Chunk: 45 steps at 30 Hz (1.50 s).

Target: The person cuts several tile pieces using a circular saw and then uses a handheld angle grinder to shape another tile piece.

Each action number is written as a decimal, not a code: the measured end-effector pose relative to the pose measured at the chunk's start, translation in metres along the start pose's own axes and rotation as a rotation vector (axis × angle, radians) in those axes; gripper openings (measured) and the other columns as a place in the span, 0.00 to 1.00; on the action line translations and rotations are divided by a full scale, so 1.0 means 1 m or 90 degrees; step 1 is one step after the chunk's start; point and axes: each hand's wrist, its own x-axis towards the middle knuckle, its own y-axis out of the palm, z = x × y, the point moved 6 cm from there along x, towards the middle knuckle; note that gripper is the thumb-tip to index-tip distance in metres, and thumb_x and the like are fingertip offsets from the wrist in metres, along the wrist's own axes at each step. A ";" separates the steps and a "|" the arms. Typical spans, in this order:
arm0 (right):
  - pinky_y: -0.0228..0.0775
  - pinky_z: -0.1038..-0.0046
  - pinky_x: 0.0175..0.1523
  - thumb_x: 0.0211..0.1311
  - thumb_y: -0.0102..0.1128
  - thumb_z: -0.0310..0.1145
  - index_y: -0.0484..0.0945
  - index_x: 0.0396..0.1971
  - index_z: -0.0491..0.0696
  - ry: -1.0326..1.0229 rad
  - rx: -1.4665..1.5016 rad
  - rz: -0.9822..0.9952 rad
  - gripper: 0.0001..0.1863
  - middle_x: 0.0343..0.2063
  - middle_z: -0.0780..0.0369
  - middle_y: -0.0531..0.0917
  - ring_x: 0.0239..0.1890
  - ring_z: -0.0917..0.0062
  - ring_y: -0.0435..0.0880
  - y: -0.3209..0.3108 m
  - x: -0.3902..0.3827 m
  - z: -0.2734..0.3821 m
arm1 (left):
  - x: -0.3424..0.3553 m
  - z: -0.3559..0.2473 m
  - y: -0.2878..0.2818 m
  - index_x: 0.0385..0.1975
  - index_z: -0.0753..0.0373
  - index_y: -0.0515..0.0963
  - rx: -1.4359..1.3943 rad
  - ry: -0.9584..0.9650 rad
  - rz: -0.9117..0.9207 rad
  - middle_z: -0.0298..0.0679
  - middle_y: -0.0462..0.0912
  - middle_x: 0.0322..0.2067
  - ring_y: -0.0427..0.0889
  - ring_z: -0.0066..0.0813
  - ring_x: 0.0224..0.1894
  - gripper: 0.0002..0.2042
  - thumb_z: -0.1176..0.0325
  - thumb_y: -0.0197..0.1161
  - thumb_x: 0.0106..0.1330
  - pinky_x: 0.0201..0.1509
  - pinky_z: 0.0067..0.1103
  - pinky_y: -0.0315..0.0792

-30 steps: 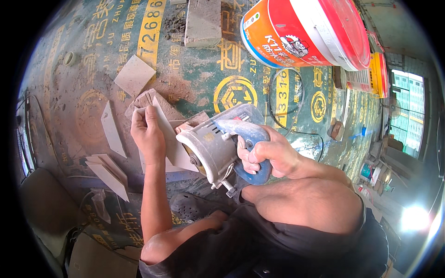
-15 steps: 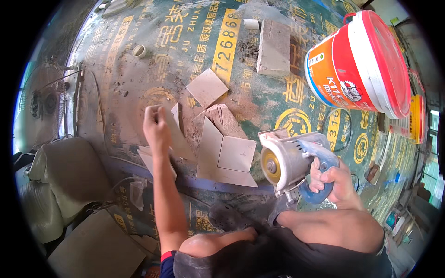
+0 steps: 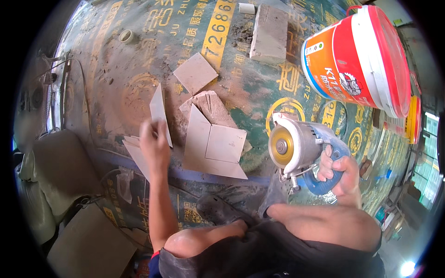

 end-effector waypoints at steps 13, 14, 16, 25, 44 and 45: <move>0.68 0.70 0.29 0.49 0.54 0.32 0.73 0.41 0.46 0.010 -0.029 0.075 0.16 0.25 0.66 0.73 0.20 0.79 0.69 0.009 0.015 0.009 | -0.175 0.044 0.061 0.53 0.67 0.72 -0.536 -0.511 0.175 0.38 0.81 0.39 0.82 0.26 0.39 0.14 0.68 0.60 0.73 0.43 0.25 0.79; 0.68 0.70 0.29 0.49 0.54 0.32 0.73 0.41 0.46 0.007 -0.032 0.084 0.16 0.25 0.66 0.73 0.20 0.79 0.70 0.009 0.013 0.012 | -0.157 0.043 0.055 0.54 0.67 0.71 -0.507 -0.475 0.220 0.38 0.81 0.40 0.82 0.26 0.41 0.14 0.70 0.60 0.73 0.44 0.25 0.79; 0.68 0.70 0.29 0.49 0.56 0.32 0.74 0.41 0.46 0.004 -0.022 0.109 0.16 0.25 0.66 0.73 0.20 0.78 0.70 0.013 0.013 0.013 | -0.114 0.043 0.032 0.54 0.68 0.72 -0.403 -0.396 0.304 0.39 0.82 0.42 0.81 0.26 0.41 0.14 0.73 0.59 0.71 0.45 0.26 0.78; 0.68 0.69 0.29 0.44 0.57 0.30 0.73 0.38 0.46 -0.056 -0.102 0.118 0.17 0.22 0.63 0.73 0.19 0.77 0.70 0.041 0.007 0.015 | -0.067 0.021 0.045 0.39 0.68 0.72 -0.077 -0.169 0.284 0.43 0.76 0.27 0.75 0.31 0.32 0.14 0.61 0.57 0.75 0.40 0.29 0.71; 0.69 0.74 0.32 0.53 0.58 0.25 0.70 0.41 0.43 -0.224 -0.311 0.295 0.14 0.26 0.62 0.75 0.22 0.81 0.72 0.179 0.071 -0.014 | -0.068 0.008 0.060 0.44 0.71 0.67 -0.132 -0.169 0.400 0.64 0.82 0.41 0.81 0.62 0.49 0.27 0.59 0.74 0.56 0.53 0.42 0.74; 0.69 0.74 0.32 0.53 0.58 0.25 0.70 0.41 0.43 -0.226 -0.326 0.301 0.14 0.26 0.63 0.75 0.23 0.81 0.72 0.182 0.074 -0.017 | -0.070 0.011 0.061 0.44 0.71 0.67 -0.137 -0.182 0.412 0.64 0.82 0.42 0.81 0.61 0.50 0.27 0.60 0.74 0.56 0.53 0.41 0.74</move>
